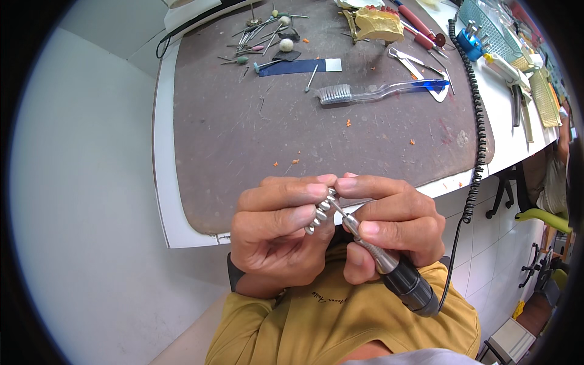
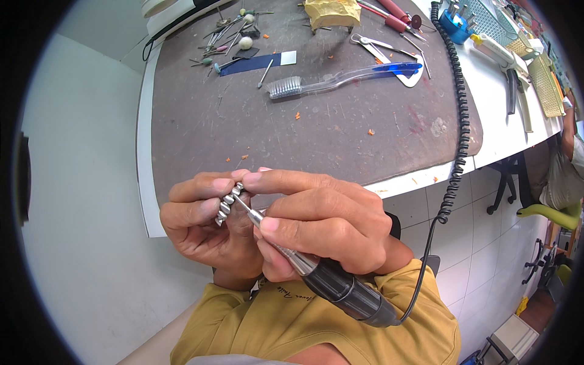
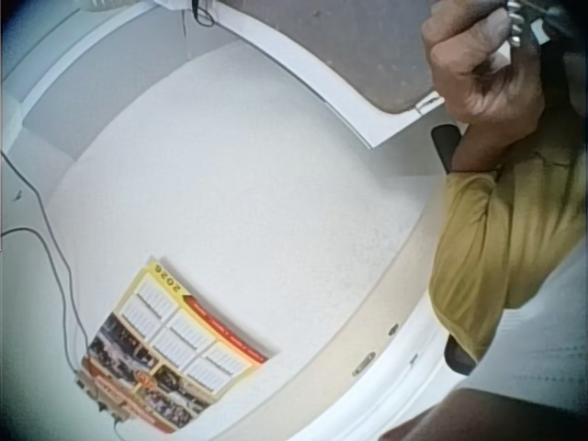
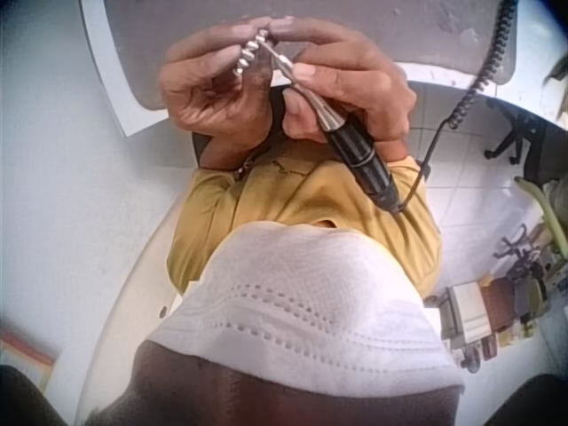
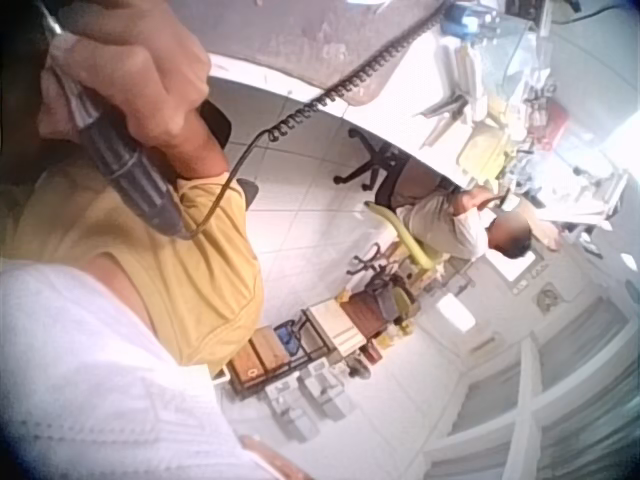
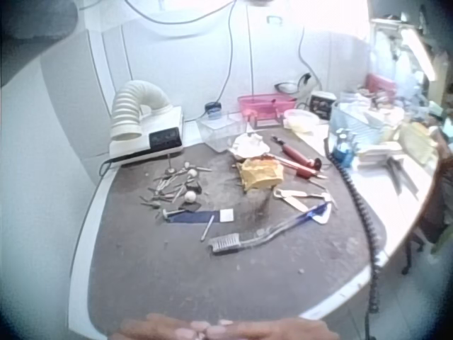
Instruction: The person uses a rotary handpiece to grind and shape a small metal dental bridge or partial denture. They hold the object with their left hand and operate the tool with their right, rotating the piece to access different surfaces. The person briefly uses a toothbrush to clean the object before resuming the grinding process.
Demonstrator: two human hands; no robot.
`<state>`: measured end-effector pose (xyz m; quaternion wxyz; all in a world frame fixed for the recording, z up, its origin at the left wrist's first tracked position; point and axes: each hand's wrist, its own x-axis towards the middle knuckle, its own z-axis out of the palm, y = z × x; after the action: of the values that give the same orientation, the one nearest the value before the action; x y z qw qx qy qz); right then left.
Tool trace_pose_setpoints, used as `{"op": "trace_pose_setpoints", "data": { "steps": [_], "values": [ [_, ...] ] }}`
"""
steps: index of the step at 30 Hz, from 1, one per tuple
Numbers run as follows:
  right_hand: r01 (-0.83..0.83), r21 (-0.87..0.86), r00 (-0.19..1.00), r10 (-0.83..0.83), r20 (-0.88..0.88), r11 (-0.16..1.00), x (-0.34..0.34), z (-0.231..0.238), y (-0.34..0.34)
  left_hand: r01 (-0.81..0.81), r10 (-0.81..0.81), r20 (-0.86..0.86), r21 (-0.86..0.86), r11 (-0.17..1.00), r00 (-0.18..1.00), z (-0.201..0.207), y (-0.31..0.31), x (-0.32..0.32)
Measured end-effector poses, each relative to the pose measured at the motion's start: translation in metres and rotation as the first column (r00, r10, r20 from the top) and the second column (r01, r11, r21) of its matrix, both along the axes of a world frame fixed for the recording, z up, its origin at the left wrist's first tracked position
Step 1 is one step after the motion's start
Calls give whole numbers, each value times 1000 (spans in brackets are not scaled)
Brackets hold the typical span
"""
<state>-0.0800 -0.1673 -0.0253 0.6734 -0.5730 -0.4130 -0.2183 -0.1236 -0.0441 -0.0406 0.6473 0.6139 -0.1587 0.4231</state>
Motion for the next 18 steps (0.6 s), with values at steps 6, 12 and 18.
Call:
{"op": "trace_pose_setpoints", "data": {
  "steps": [6, 12, 18],
  "values": [
    [2, 19, 1000, -2, 0, 1000, 0, -2, 1, -18, 18, -14, 32, 999, 1000, 1, 1, -1],
    [17, 9, 1000, -17, -26, 1000, -1, -1, 0, -57, 61, -65, 71, 996, 996, 4, 0, -3],
    [-9, -4, 1000, 9, -3, 1000, 0, 0, -1, 8, -7, -27, 43, 999, 1000, 1, 3, -2]
  ]
}}
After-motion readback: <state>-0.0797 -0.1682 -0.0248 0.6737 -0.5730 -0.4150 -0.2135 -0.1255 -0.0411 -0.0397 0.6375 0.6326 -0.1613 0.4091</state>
